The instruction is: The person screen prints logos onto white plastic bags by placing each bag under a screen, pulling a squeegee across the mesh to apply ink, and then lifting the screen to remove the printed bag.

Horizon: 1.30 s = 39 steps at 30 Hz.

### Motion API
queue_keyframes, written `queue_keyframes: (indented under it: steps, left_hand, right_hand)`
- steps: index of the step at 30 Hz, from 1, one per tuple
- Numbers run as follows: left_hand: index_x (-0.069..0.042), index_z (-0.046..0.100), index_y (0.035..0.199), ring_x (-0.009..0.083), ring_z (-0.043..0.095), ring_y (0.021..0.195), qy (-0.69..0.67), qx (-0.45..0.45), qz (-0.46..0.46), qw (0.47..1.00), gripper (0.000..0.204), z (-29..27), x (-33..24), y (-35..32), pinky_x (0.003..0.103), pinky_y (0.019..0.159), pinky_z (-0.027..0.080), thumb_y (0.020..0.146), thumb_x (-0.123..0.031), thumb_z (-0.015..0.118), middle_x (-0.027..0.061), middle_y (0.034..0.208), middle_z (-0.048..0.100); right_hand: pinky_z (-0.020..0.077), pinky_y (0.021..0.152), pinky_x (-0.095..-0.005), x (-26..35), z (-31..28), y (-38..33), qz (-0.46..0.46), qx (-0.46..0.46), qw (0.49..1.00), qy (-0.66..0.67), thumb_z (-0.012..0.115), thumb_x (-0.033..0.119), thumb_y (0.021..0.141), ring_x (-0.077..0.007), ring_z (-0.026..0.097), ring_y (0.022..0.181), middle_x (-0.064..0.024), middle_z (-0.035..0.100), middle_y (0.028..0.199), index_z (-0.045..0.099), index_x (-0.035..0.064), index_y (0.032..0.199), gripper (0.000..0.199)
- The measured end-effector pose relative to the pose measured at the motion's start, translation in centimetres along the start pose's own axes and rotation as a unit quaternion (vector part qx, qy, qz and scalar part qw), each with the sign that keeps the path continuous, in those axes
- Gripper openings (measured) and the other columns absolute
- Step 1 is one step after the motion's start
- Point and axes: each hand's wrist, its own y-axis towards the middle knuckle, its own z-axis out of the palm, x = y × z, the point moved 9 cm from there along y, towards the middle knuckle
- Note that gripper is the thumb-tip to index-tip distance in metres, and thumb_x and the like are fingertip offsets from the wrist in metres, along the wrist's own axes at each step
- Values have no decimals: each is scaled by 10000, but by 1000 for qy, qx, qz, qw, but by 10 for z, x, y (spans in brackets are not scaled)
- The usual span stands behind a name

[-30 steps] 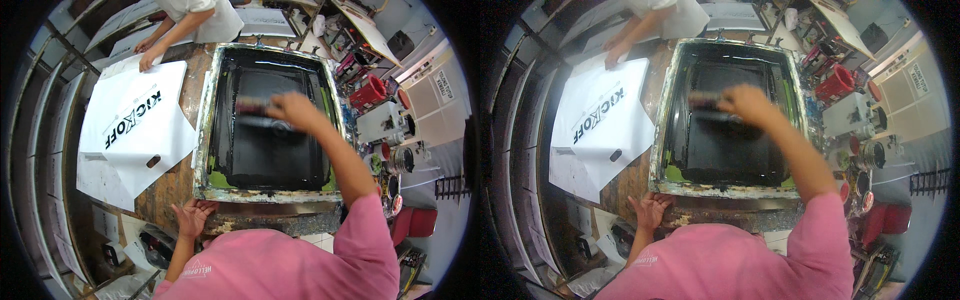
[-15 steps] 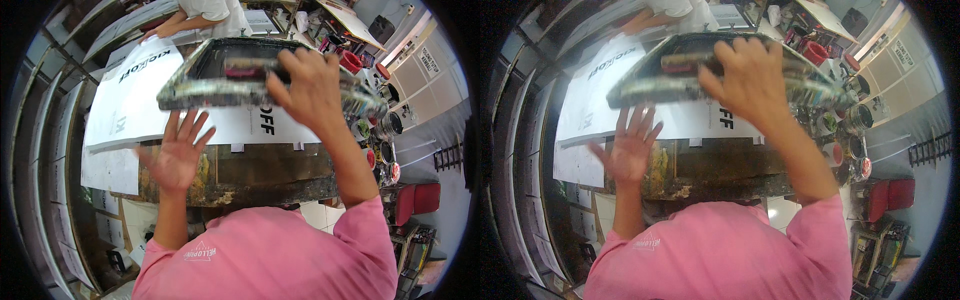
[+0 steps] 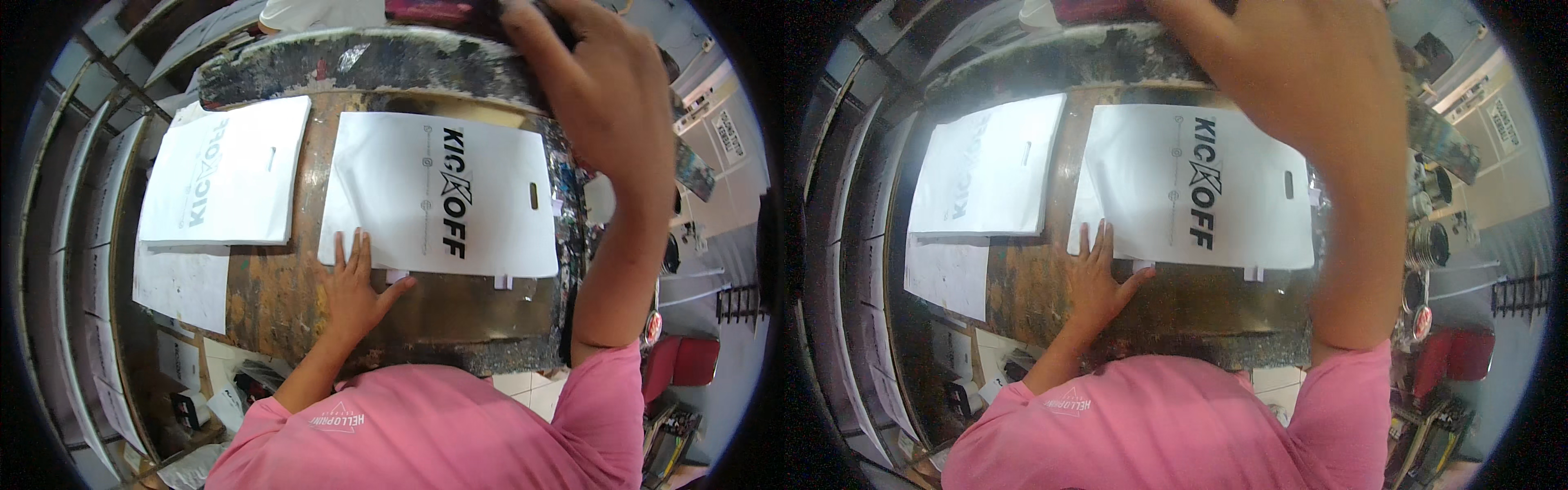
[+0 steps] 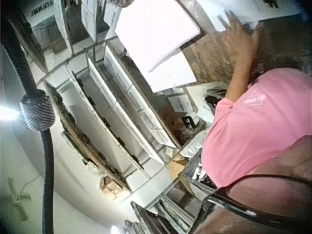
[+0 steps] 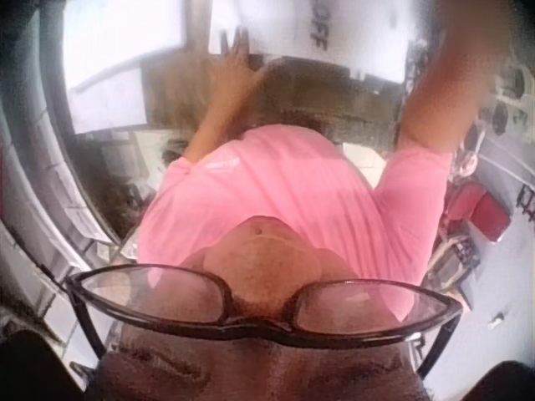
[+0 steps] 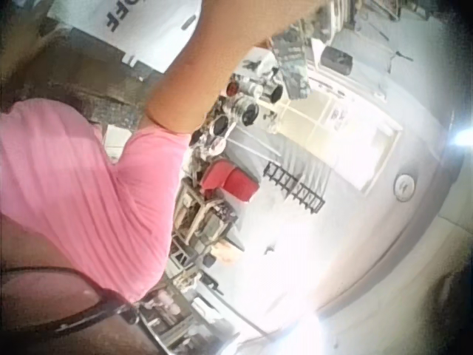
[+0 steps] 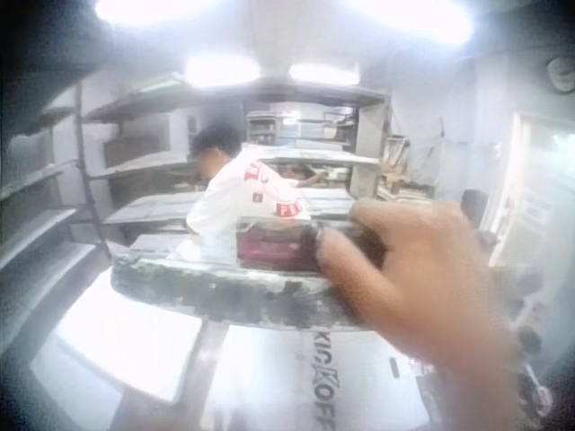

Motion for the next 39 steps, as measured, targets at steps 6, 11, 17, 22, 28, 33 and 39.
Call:
queue_keyframes:
  steps: [6,11,17,22,28,33,39]
  left_hand:
    - [55,635,1278,274,701,906,-191,-271,82,940,502,-104,-34,63,362,786,548,847,-146,796,207,1176,706]
    - [25,622,1337,63,598,674,-350,-277,-125,886,458,-105,52,45,219,604,476,887,-14,697,66,833,722]
    - [30,572,1393,8,366,544,-256,-285,-181,906,569,-182,165,38,186,502,292,827,20,616,-69,655,508]
    - [112,460,1425,135,644,796,-314,-215,-194,904,662,-208,333,55,264,679,536,784,4,586,132,1075,674]
    - [83,423,1463,287,686,923,127,-240,-265,925,762,-266,415,66,383,820,553,826,-192,740,247,1088,684]
    - [15,429,1495,286,554,1309,-390,-22,13,921,766,-154,126,58,371,1070,437,887,-300,773,228,1416,570]
    - [38,286,1473,348,521,1327,-843,14,-125,523,1000,-60,13,-75,532,1133,406,898,-752,499,242,1379,530]
  right_hand:
    - [452,571,-372,-33,8,32,30,54,994,91,550,294,912,-227,559,571,-134,627,663,668,11,810,323]
    - [457,658,-406,-36,11,31,15,50,994,92,575,325,916,-292,590,656,-169,641,728,679,18,886,326]
    - [464,763,-448,-42,9,24,30,51,993,99,606,363,921,-371,628,758,-211,657,807,692,26,978,352]
    - [466,799,-459,-22,5,5,-71,-6,997,-14,603,377,935,-403,643,790,-227,677,858,697,31,1018,368]
    - [453,839,-480,-11,-6,-13,-74,-46,996,-9,618,467,909,-402,655,804,-217,687,812,654,19,1068,477]
    - [430,896,-472,-5,11,-51,-67,24,997,-41,610,437,919,-370,638,899,-209,668,941,584,-17,1207,538]
    - [475,920,-476,-19,104,-193,-82,403,893,184,696,197,888,-367,589,1043,-179,615,1079,671,47,1178,328]
